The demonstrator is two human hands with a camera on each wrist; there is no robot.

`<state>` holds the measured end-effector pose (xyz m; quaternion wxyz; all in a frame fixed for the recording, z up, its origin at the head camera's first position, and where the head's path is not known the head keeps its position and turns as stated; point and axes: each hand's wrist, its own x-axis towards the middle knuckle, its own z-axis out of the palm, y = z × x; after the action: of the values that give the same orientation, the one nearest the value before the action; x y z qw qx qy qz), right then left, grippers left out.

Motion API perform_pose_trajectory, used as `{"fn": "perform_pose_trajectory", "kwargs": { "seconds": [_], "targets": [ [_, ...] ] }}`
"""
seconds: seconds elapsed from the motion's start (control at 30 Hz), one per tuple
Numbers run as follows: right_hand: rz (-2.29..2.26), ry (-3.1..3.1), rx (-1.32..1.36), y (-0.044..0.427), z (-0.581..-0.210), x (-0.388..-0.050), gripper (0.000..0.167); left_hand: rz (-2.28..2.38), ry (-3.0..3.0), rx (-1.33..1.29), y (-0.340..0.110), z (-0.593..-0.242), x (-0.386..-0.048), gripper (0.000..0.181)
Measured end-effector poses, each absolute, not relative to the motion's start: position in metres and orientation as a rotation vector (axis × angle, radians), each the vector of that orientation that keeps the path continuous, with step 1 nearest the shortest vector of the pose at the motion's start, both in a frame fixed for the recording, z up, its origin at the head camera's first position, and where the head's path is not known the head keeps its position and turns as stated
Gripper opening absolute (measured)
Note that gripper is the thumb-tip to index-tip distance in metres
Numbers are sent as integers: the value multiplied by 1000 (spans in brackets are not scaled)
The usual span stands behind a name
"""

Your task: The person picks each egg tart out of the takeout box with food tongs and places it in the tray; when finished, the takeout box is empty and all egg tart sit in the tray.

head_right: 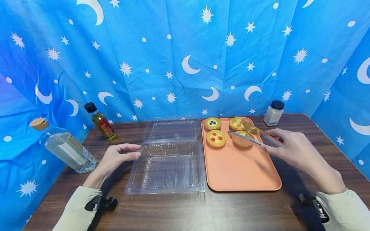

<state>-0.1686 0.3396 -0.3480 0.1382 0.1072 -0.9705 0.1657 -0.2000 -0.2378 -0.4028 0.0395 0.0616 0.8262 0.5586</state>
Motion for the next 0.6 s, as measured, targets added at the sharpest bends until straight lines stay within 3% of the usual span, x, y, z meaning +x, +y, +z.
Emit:
{"fn": "perform_pose_trajectory", "kwargs": {
  "seconds": [0.6],
  "targets": [
    [526,-2779,158,341,-340,-164,60,1715,2536,191,-237,-404,-200,40]
  ]
}}
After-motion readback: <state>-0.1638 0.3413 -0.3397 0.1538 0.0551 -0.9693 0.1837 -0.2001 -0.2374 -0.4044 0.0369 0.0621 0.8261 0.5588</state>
